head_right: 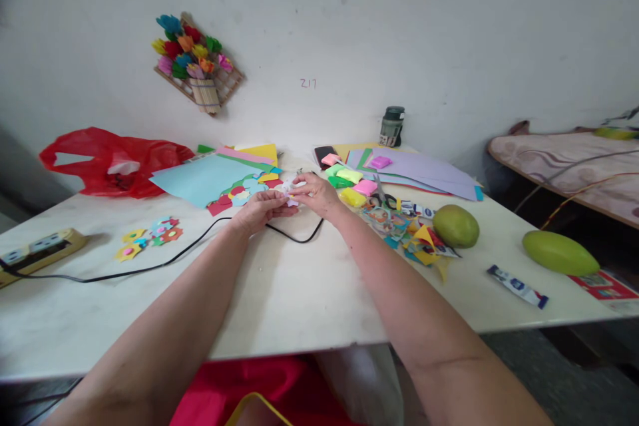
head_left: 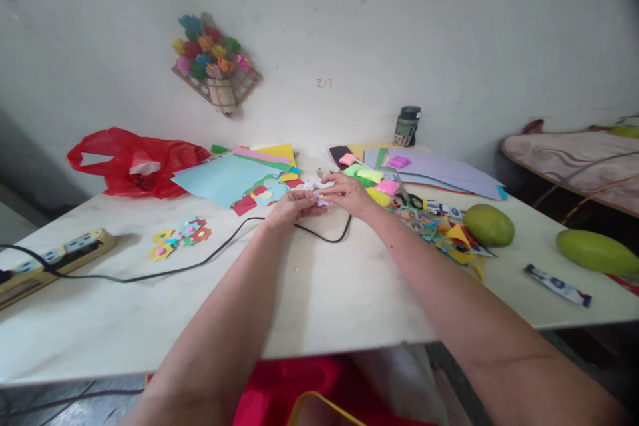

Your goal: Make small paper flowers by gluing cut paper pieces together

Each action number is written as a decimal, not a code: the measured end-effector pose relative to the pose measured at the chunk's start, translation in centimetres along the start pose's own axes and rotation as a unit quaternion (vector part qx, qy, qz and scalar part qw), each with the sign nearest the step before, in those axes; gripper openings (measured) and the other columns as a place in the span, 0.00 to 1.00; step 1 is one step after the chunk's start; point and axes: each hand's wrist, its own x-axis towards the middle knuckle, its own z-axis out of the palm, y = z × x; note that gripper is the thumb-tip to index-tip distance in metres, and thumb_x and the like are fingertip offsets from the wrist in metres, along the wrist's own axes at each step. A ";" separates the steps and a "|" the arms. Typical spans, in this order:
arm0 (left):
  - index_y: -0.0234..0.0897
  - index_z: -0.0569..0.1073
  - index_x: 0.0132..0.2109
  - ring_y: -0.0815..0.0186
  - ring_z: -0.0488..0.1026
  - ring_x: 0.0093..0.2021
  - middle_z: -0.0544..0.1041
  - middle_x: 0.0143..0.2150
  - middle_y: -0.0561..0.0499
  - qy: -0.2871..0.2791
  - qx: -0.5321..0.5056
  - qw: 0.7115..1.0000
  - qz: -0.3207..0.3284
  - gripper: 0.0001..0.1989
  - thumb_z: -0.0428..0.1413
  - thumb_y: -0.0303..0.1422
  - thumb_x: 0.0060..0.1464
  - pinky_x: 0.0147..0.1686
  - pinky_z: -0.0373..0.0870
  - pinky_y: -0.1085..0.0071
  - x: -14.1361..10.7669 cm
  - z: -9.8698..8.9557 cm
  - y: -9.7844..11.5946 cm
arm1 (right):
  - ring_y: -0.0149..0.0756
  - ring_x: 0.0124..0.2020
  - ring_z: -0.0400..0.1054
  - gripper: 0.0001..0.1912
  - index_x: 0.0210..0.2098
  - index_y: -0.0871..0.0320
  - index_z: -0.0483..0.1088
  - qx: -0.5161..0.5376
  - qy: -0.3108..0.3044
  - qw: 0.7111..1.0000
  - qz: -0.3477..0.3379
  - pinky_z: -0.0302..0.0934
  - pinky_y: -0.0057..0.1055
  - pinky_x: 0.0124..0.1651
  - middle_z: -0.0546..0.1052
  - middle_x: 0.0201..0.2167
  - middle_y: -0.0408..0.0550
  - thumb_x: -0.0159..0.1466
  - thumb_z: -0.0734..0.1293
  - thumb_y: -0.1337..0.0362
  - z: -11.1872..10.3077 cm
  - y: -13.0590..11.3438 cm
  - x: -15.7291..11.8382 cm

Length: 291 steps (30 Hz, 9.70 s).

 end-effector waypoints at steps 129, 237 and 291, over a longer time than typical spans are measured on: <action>0.32 0.67 0.29 0.61 0.77 0.31 0.78 0.29 0.46 -0.006 0.044 0.999 -0.028 0.17 0.65 0.37 0.37 0.39 0.70 0.64 0.0 0.3 0.0 | 0.29 0.24 0.60 0.17 0.22 0.59 0.69 0.236 0.022 0.926 0.295 0.52 0.29 0.28 0.67 0.19 0.42 0.50 0.68 0.51 1.3 -1.0 -0.4; 0.34 0.67 0.23 0.72 0.66 0.22 0.70 0.21 0.53 0.085 0.130 0.987 0.048 0.19 0.62 0.46 0.38 0.27 0.65 0.74 0.2 0.0 0.0 | 0.26 0.22 0.61 0.11 0.24 0.59 0.67 0.242 -0.002 0.925 0.294 0.47 0.23 0.19 0.74 0.25 0.46 0.54 0.66 0.57 1.3 -1.0 -0.5; 0.32 0.68 0.28 0.72 0.69 0.23 0.73 0.23 0.51 0.009 0.124 0.992 0.014 0.17 0.63 0.41 0.38 0.28 0.66 0.74 0.4 0.3 -0.5 | 0.22 0.17 0.52 0.15 0.20 0.60 0.63 0.203 0.032 0.932 0.299 0.45 0.24 0.19 0.64 0.16 0.38 0.48 0.69 0.56 2.2 -0.4 -0.5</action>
